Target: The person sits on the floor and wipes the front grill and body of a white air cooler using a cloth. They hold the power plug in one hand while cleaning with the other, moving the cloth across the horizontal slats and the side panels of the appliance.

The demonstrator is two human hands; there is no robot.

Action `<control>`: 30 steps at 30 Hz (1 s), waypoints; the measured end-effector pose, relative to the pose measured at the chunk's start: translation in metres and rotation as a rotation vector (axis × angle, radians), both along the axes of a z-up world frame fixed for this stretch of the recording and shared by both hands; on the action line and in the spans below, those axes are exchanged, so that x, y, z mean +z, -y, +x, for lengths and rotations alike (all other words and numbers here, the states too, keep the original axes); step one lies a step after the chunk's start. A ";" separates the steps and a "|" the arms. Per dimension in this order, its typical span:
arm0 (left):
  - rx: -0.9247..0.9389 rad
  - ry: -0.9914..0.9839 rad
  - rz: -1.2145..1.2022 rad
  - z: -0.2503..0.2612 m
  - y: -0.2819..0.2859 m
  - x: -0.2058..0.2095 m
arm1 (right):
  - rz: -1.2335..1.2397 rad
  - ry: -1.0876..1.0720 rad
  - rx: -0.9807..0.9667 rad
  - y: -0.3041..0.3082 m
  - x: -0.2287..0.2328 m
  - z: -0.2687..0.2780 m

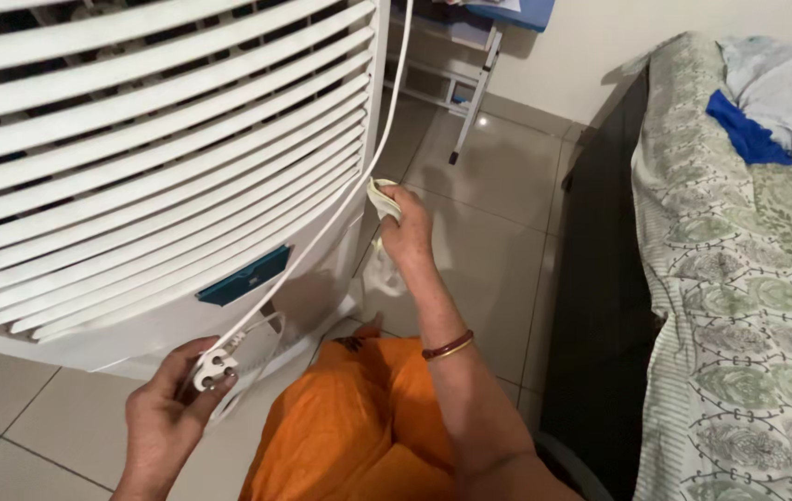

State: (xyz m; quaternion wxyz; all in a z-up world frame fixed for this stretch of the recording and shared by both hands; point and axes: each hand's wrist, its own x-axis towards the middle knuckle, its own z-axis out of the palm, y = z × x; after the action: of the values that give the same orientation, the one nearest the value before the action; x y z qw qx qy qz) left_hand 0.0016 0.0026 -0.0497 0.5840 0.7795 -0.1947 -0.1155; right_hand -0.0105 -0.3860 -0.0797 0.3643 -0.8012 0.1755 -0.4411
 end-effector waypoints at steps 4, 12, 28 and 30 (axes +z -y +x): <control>-0.019 0.124 0.339 -0.004 0.003 0.012 | 0.382 -0.022 0.044 -0.008 0.002 0.008; -0.074 0.498 0.312 -0.017 0.005 0.033 | 1.044 0.218 0.196 0.010 -0.022 0.060; -0.002 0.310 0.349 -0.005 -0.003 0.020 | 0.854 0.172 0.091 0.003 -0.010 0.073; 0.023 0.260 0.363 -0.002 -0.005 0.015 | 0.653 0.262 0.057 -0.001 -0.004 0.068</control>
State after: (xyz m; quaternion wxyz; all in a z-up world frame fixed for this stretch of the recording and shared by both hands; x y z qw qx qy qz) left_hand -0.0004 0.0080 -0.0344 0.4053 0.8825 -0.2353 -0.0404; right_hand 0.0577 -0.3848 -0.0835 0.6329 -0.5834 0.2366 -0.4506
